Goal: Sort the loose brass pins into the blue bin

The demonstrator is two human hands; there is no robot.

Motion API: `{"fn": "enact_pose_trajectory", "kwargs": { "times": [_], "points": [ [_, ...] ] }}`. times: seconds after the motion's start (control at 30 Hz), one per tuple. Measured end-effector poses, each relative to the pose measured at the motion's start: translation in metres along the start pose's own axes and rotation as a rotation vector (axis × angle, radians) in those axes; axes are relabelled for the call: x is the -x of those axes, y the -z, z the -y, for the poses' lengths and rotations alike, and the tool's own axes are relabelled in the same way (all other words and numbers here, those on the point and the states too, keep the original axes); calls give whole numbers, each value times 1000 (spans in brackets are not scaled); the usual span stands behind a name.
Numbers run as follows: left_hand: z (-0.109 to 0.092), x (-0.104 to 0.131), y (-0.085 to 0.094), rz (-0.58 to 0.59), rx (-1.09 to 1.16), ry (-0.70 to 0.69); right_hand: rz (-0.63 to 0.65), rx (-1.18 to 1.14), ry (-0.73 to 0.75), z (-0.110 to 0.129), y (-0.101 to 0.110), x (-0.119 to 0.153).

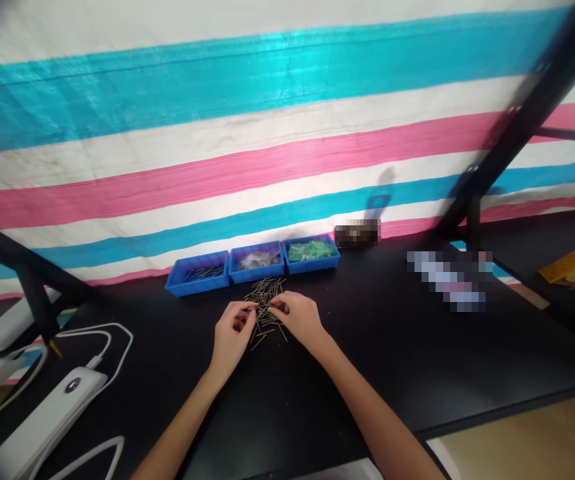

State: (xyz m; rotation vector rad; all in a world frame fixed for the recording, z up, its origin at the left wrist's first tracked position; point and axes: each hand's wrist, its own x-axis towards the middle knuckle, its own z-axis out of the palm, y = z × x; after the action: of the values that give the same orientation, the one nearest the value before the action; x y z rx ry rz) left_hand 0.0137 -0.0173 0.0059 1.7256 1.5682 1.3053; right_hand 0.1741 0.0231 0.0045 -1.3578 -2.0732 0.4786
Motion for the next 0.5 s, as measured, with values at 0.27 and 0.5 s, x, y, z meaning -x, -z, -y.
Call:
{"fn": "enact_pose_trajectory", "kwargs": {
  "times": [0.27,0.5],
  "points": [
    [0,2,-3,34,-44,-28,28,-245,-44,6,-4,2],
    [5,1,-2,27,-58,-26,-3,-173,-53,5,-3,2]
  ]
}}
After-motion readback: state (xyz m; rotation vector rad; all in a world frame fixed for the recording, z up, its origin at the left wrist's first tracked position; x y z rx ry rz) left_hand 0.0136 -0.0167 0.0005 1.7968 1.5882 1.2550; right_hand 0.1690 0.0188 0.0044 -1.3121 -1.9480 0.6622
